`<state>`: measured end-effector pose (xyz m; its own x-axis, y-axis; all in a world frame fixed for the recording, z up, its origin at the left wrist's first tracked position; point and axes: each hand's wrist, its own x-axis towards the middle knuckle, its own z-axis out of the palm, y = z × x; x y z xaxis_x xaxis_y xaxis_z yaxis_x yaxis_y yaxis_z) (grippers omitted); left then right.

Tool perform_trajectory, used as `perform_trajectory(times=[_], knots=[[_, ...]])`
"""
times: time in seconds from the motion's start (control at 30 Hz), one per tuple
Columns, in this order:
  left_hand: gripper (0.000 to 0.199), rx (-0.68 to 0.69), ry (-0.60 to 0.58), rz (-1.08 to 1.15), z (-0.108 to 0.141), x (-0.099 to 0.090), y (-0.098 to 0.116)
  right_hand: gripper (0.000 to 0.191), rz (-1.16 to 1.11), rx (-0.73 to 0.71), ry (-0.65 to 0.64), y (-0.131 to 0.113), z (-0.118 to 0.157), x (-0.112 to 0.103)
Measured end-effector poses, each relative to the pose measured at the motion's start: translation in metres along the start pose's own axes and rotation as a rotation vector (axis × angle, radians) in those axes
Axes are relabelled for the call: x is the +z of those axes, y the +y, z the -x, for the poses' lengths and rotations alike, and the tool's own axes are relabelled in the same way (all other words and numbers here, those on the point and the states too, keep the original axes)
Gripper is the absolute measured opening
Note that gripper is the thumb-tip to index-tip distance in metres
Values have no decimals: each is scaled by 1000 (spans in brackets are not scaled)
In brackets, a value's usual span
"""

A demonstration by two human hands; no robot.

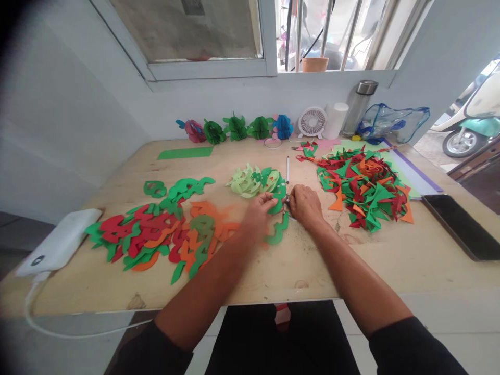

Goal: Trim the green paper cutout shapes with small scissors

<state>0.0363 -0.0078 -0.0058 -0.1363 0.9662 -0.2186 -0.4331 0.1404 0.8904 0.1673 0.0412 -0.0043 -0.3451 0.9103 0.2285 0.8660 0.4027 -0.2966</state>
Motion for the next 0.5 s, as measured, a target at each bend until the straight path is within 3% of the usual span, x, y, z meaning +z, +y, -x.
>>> perform_trajectory(times=[0.27,0.5], knots=[[9,23,-1,6,-4,-1,-4,10,-213,137,75,1,0,-3],[10,36,54,7,4,0,8,14,-520,157,181,2,-1,-10]])
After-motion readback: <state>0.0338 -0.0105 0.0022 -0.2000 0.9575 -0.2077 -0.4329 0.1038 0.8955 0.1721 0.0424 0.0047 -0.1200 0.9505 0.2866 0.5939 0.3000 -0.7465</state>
